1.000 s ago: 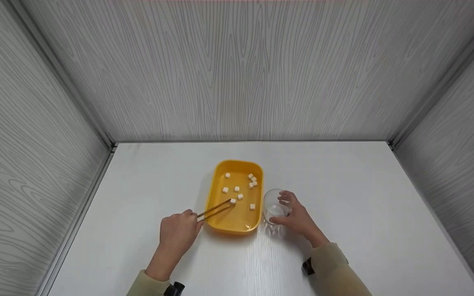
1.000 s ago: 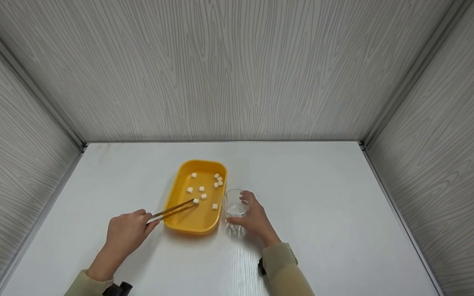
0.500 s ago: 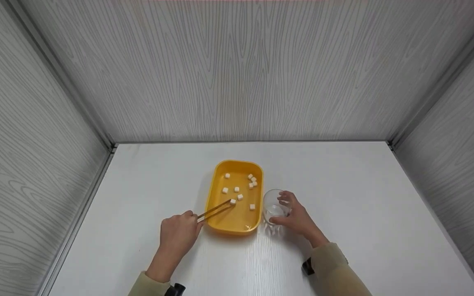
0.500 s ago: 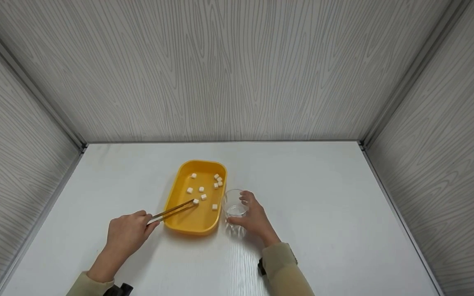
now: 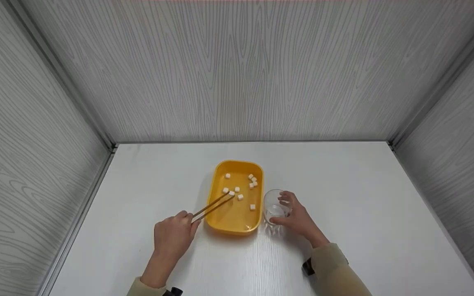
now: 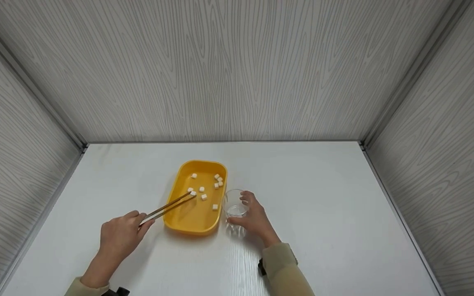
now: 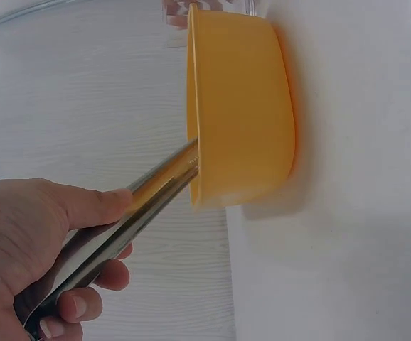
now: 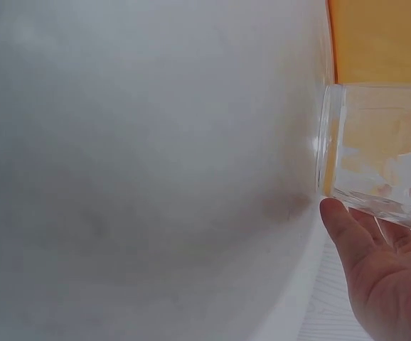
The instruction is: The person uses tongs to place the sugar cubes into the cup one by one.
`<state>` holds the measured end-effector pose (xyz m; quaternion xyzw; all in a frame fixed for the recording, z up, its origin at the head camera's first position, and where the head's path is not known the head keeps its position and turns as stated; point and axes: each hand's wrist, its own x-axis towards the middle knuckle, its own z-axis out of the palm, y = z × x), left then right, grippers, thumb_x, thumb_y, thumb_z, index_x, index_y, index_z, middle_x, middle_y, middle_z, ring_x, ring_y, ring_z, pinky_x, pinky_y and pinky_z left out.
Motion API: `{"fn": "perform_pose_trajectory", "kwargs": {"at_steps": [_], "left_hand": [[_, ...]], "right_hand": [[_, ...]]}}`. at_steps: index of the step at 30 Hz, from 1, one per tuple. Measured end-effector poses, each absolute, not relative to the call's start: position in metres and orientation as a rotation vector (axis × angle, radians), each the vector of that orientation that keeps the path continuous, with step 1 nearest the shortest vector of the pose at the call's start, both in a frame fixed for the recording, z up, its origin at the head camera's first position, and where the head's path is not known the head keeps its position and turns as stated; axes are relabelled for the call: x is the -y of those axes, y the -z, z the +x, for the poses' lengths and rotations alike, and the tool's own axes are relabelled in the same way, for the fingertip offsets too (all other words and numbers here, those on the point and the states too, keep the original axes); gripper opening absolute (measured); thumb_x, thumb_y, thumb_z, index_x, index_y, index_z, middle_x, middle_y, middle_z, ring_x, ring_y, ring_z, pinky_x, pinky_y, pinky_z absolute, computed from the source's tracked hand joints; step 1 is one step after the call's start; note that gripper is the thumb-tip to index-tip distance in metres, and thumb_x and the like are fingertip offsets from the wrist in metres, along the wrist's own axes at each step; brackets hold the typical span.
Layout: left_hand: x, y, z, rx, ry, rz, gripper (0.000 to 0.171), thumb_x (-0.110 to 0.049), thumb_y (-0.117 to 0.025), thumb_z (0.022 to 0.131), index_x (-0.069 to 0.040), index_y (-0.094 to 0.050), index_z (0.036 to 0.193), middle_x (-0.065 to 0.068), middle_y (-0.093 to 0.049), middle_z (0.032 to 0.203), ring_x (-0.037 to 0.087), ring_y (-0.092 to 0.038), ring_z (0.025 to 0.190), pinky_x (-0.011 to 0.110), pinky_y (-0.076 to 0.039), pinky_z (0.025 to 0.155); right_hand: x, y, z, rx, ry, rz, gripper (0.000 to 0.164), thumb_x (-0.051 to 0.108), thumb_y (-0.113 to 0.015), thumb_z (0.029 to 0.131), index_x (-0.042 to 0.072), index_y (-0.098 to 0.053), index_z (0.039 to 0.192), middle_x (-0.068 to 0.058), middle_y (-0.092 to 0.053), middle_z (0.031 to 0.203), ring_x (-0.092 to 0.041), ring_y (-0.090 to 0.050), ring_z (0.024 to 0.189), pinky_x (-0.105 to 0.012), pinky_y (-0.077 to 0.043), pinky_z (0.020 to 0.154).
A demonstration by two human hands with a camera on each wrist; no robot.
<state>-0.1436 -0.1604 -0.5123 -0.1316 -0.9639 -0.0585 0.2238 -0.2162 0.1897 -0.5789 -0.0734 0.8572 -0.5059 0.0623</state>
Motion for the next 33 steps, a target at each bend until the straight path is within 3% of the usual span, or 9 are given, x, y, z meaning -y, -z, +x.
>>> {"fn": "perform_pose_trajectory", "kwargs": {"at_steps": [18,33], "left_hand": [[0.145,0.485,-0.137,2.510,0.360,-0.458,0.028,-0.031,-0.080,0.082,-0.004,-0.077,0.089,0.002,-0.065,0.068,0.007,-0.042,0.044,0.023,-0.037,0.039],[0.112,0.486,-0.146,2.473,0.389,-0.644,0.028,-0.035,-0.078,0.083,-0.008,-0.075,0.083,-0.001,-0.059,0.066,0.012,-0.050,0.045,0.025,-0.039,0.040]], "right_hand": [[-0.190,0.580,-0.218,-2.603,1.511,-0.219,0.090,0.026,-0.089,0.073,0.010,-0.036,0.144,-0.013,-0.050,0.139,-0.034,-0.046,0.130,-0.053,-0.039,0.102],[-0.190,0.579,-0.217,-2.605,1.496,-0.220,0.088,0.026,-0.088,0.074,0.013,-0.036,0.143,-0.014,-0.047,0.142,-0.035,-0.044,0.132,-0.054,-0.038,0.102]]}}
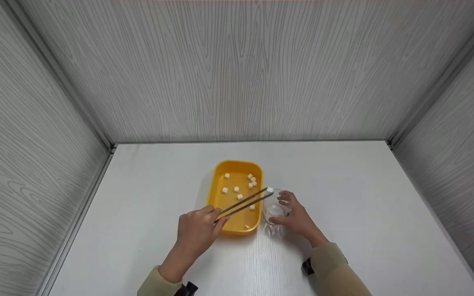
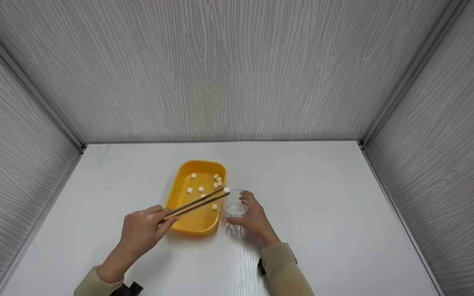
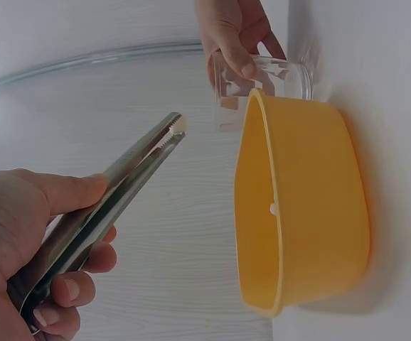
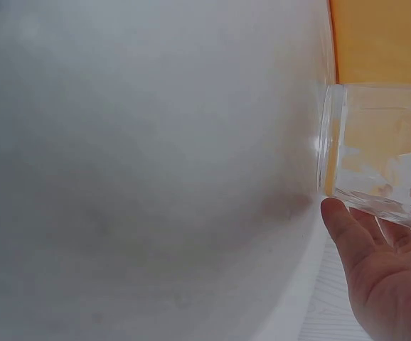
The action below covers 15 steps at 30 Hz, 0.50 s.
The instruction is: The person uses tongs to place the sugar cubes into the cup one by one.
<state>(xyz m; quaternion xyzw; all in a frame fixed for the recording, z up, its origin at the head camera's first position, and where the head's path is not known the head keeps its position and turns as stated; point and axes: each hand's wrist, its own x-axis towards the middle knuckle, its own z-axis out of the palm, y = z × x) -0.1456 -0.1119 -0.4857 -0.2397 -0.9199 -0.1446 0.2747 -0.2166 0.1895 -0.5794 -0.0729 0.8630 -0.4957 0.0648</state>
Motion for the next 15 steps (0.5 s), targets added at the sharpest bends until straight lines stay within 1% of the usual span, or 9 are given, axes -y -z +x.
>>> {"fn": "perform_pose_trajectory", "kwargs": {"at_steps": [4,8,15], "left_hand": [[0.1046,0.4896,-0.1470,2.499,0.396,-0.675,0.027,-0.035,-0.078,0.084,-0.008,-0.074,0.083,-0.001,-0.060,0.068,0.013,-0.053,0.046,0.026,-0.040,0.041],[0.1009,0.4934,-0.1488,2.525,0.402,-0.682,0.027,-0.034,-0.078,0.083,-0.007,-0.075,0.083,0.000,-0.062,0.069,0.013,-0.053,0.047,0.026,-0.042,0.042],[0.1037,0.4918,-0.1515,2.536,0.415,-0.652,0.029,-0.035,-0.078,0.084,-0.006,-0.074,0.086,0.001,-0.061,0.069,0.013,-0.053,0.047,0.025,-0.041,0.042]], "right_hand": [[-0.1893,0.5790,-0.2163,-2.593,1.505,-0.206,0.087,0.028,-0.088,0.073,0.018,-0.036,0.142,-0.013,-0.046,0.143,-0.032,-0.043,0.134,-0.054,-0.037,0.103],[-0.1898,0.5798,-0.2163,-2.589,1.500,-0.194,0.089,0.029,-0.089,0.072,0.019,-0.036,0.143,-0.012,-0.045,0.144,-0.030,-0.043,0.134,-0.054,-0.036,0.104],[-0.1904,0.5794,-0.2156,-2.582,1.531,-0.216,0.090,0.030,-0.089,0.072,0.015,-0.037,0.143,-0.013,-0.047,0.142,-0.032,-0.043,0.133,-0.054,-0.037,0.104]]}}
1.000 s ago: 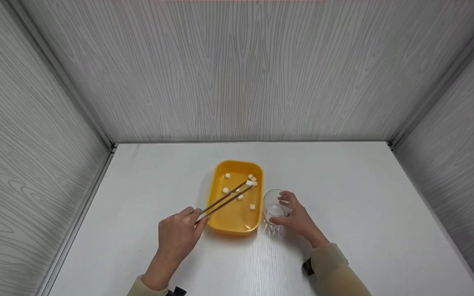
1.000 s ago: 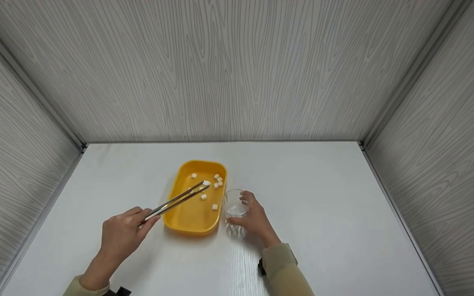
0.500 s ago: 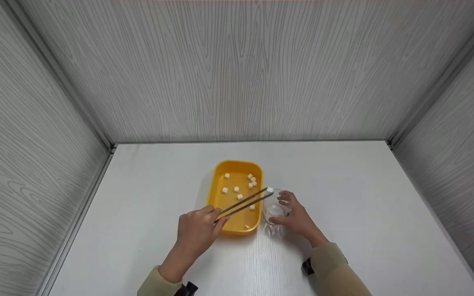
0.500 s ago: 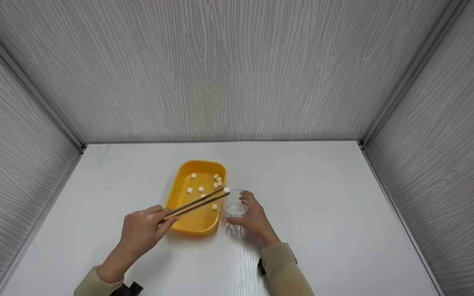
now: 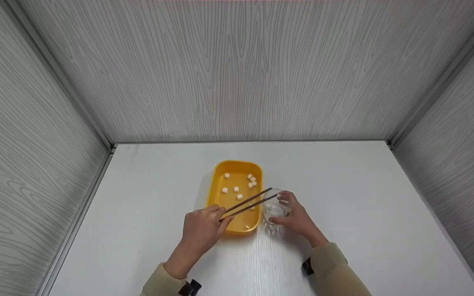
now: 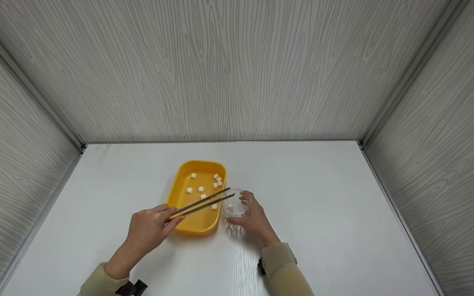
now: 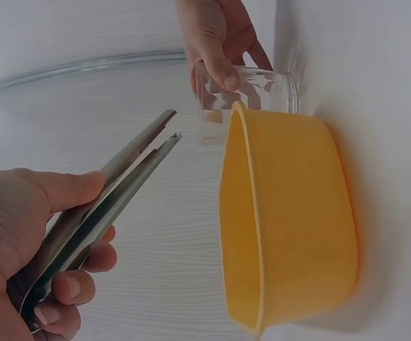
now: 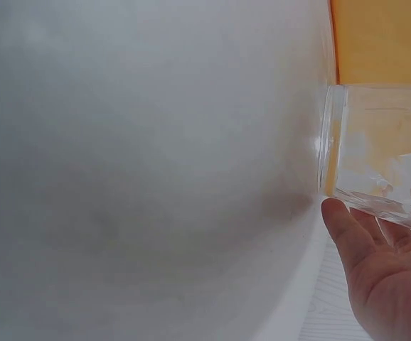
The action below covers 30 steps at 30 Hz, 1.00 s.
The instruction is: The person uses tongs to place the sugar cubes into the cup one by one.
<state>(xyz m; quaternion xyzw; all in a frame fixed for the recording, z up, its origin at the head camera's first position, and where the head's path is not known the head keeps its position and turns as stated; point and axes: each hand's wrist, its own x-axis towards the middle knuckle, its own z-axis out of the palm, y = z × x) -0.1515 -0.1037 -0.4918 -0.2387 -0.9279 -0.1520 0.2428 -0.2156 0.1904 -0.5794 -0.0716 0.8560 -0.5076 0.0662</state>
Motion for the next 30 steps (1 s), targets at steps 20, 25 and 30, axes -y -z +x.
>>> {"fn": "perform_pose_trajectory", "kwargs": {"at_steps": [20,25,30], "left_hand": [[0.148,0.497,-0.158,2.666,0.421,-0.460,0.031,-0.037,-0.079,0.083,-0.008,-0.076,0.094,0.000,-0.061,0.068,0.010,-0.041,0.047,0.025,-0.040,0.045],[0.150,0.506,-0.161,2.737,0.408,-0.487,0.032,-0.037,-0.079,0.083,-0.007,-0.077,0.094,0.000,-0.064,0.071,0.010,-0.045,0.048,0.026,-0.042,0.046],[0.150,0.513,-0.163,2.792,0.365,-0.540,0.031,-0.038,-0.079,0.082,-0.009,-0.077,0.091,-0.002,-0.059,0.068,0.011,-0.043,0.048,0.027,-0.040,0.046]], "right_hand": [[-0.190,0.579,-0.216,-2.595,1.531,-0.219,0.088,0.025,-0.089,0.073,0.012,-0.037,0.143,-0.014,-0.049,0.140,-0.035,-0.045,0.131,-0.054,-0.037,0.103],[-0.190,0.580,-0.215,-2.593,1.536,-0.223,0.088,0.024,-0.089,0.072,0.013,-0.037,0.143,-0.015,-0.049,0.140,-0.036,-0.045,0.131,-0.054,-0.036,0.104],[-0.191,0.580,-0.215,-2.578,1.551,-0.224,0.089,0.025,-0.089,0.072,0.013,-0.037,0.143,-0.015,-0.048,0.141,-0.035,-0.044,0.132,-0.053,-0.036,0.104]]}}
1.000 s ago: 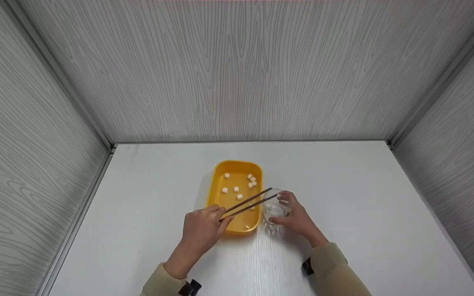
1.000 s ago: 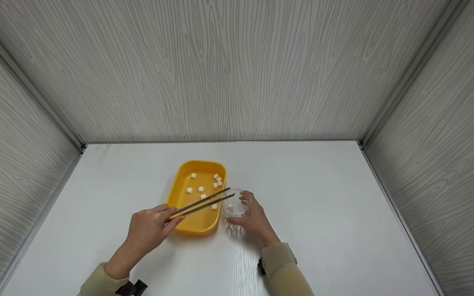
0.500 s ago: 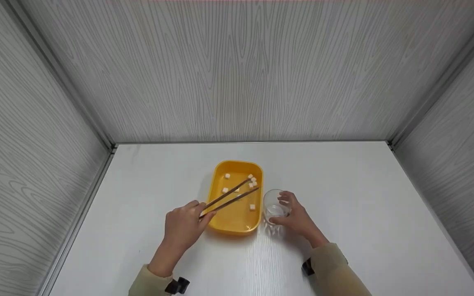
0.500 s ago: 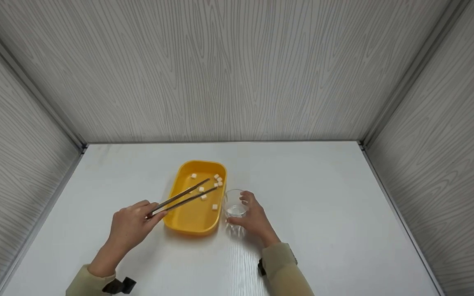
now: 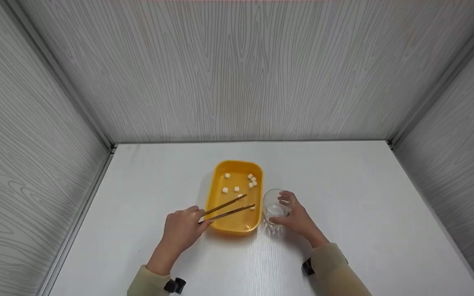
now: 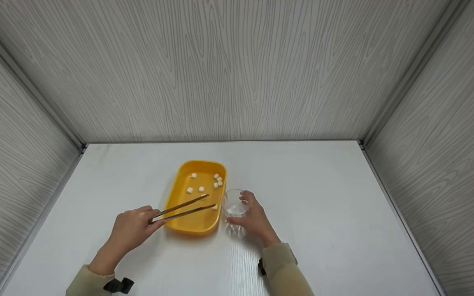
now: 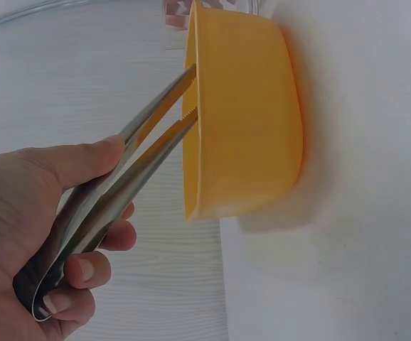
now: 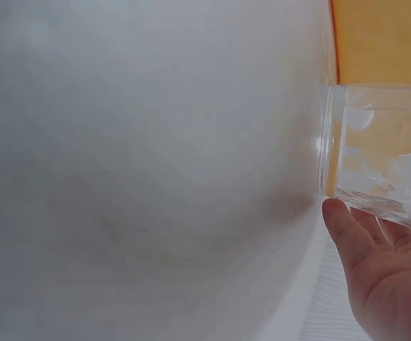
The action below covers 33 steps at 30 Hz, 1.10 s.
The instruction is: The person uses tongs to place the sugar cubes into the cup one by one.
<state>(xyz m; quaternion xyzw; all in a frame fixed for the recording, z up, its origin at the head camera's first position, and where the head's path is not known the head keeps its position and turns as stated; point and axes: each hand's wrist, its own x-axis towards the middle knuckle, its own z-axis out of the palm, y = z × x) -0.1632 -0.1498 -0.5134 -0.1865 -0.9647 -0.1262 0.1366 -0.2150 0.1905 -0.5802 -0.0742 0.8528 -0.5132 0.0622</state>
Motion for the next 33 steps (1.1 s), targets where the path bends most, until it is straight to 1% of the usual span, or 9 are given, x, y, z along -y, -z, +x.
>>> {"fn": "perform_pose_trajectory", "kwargs": {"at_steps": [6,11,14,19,25,33], "left_hand": [[0.148,0.517,-0.164,2.840,0.310,-0.597,0.030,-0.039,-0.077,0.084,-0.009,-0.075,0.085,-0.006,-0.048,0.062,0.011,-0.037,0.049,0.027,-0.034,0.046],[0.147,0.521,-0.165,2.802,0.289,-0.626,0.030,-0.037,-0.078,0.083,-0.009,-0.070,0.076,-0.006,-0.045,0.060,0.011,-0.035,0.047,0.026,-0.033,0.044],[0.146,0.523,-0.166,2.783,0.286,-0.626,0.031,-0.037,-0.079,0.082,-0.010,-0.067,0.072,-0.005,-0.046,0.060,0.011,-0.036,0.046,0.027,-0.033,0.044],[0.145,0.526,-0.169,2.801,0.289,-0.615,0.031,-0.037,-0.078,0.083,-0.008,-0.067,0.075,-0.003,-0.046,0.061,0.012,-0.036,0.047,0.027,-0.033,0.045],[0.143,0.526,-0.172,2.790,0.263,-0.632,0.030,-0.035,-0.078,0.083,-0.008,-0.068,0.077,-0.002,-0.047,0.062,0.014,-0.038,0.048,0.029,-0.035,0.045],[0.143,0.526,-0.174,2.772,0.253,-0.644,0.028,-0.033,-0.079,0.083,-0.007,-0.069,0.078,-0.002,-0.050,0.063,0.014,-0.039,0.048,0.029,-0.036,0.045]], "right_hand": [[-0.190,0.580,-0.216,-2.567,1.551,-0.215,0.091,0.027,-0.089,0.072,0.011,-0.036,0.144,-0.013,-0.048,0.141,-0.035,-0.044,0.132,-0.054,-0.037,0.103],[-0.190,0.580,-0.216,-2.564,1.556,-0.241,0.092,0.027,-0.089,0.073,0.008,-0.034,0.145,-0.016,-0.047,0.141,-0.036,-0.044,0.132,-0.054,-0.039,0.101],[-0.190,0.579,-0.215,-2.567,1.552,-0.251,0.093,0.028,-0.089,0.073,0.009,-0.034,0.145,-0.017,-0.046,0.142,-0.036,-0.044,0.132,-0.053,-0.040,0.101],[-0.190,0.579,-0.215,-2.576,1.543,-0.242,0.091,0.028,-0.089,0.072,0.011,-0.035,0.144,-0.016,-0.046,0.142,-0.036,-0.044,0.132,-0.052,-0.040,0.101],[-0.190,0.579,-0.216,-2.566,1.561,-0.255,0.091,0.024,-0.088,0.074,0.008,-0.034,0.144,-0.017,-0.047,0.141,-0.038,-0.044,0.132,-0.053,-0.039,0.101],[-0.191,0.581,-0.216,-2.581,1.534,-0.235,0.091,0.028,-0.089,0.073,0.010,-0.035,0.145,-0.015,-0.047,0.141,-0.035,-0.045,0.131,-0.053,-0.039,0.102]]}}
